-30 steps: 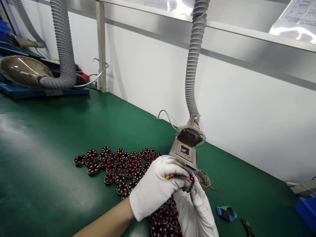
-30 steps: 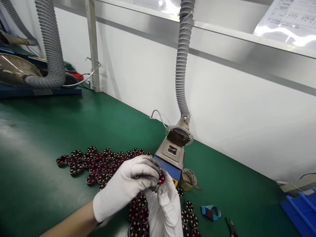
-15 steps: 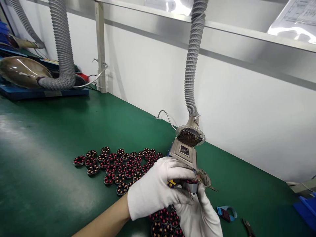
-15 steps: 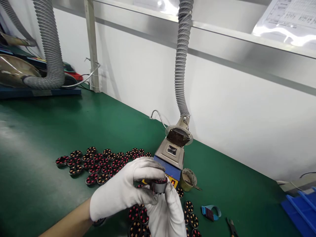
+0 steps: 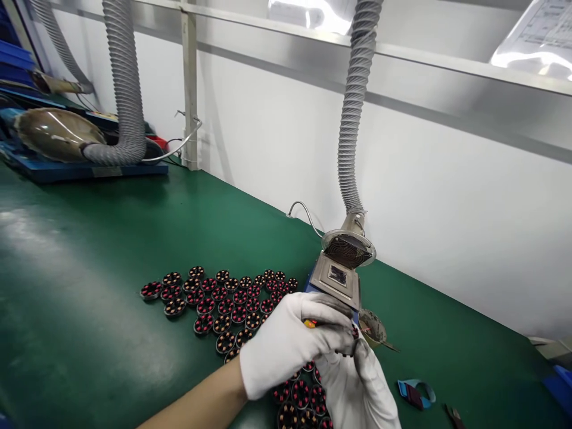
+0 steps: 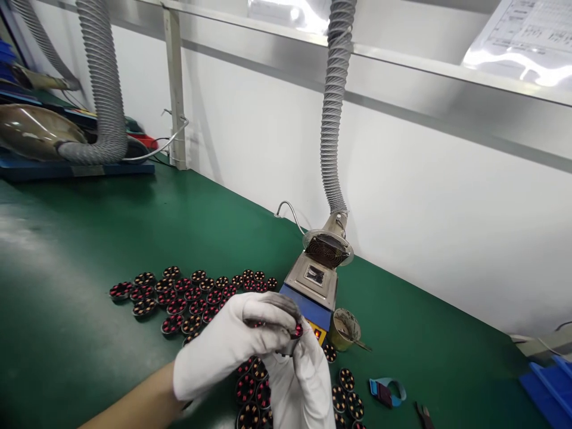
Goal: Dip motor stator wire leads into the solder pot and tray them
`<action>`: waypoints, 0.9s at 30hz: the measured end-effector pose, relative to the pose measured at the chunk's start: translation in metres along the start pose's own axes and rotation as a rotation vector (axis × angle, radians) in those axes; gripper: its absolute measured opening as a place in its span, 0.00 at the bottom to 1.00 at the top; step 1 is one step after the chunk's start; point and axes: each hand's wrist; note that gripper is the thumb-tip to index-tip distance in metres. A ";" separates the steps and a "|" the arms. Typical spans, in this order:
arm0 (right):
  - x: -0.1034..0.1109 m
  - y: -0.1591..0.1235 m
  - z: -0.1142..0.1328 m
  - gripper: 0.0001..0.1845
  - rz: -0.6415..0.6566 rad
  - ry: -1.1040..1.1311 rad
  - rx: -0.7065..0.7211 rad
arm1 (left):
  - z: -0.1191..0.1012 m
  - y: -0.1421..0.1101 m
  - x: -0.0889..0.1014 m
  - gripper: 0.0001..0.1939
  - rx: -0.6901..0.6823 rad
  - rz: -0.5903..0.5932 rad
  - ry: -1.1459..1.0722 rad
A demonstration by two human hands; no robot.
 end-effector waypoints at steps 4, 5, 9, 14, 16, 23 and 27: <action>-0.005 -0.003 0.005 0.13 0.065 0.011 -0.071 | 0.008 -0.002 -0.001 0.07 -0.089 -0.151 -0.058; -0.010 -0.008 0.005 0.16 0.065 0.052 -0.089 | 0.008 -0.003 0.002 0.06 -0.114 -0.220 -0.029; -0.024 -0.023 0.002 0.21 0.012 0.199 -0.150 | 0.002 -0.004 0.015 0.01 -0.184 -0.299 0.206; -0.023 -0.018 -0.003 0.23 -0.065 0.107 -0.053 | 0.003 0.000 0.010 0.36 -0.322 0.152 0.588; -0.022 -0.016 -0.002 0.24 -0.082 0.051 -0.010 | 0.005 0.003 0.007 0.31 -0.449 0.202 0.502; -0.030 -0.024 -0.001 0.10 -0.077 -0.008 0.030 | 0.011 0.002 0.000 0.05 -0.065 0.002 -0.032; -0.035 -0.027 -0.002 0.14 -0.049 -0.011 -0.027 | 0.013 -0.002 0.007 0.08 0.024 -0.159 -0.189</action>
Point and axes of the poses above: each hand's wrist, its own y-axis towards the middle knuckle, its own x-axis out of the back of the hand, z = x × y, and after that the axes turned 6 degrees about y, right-handed
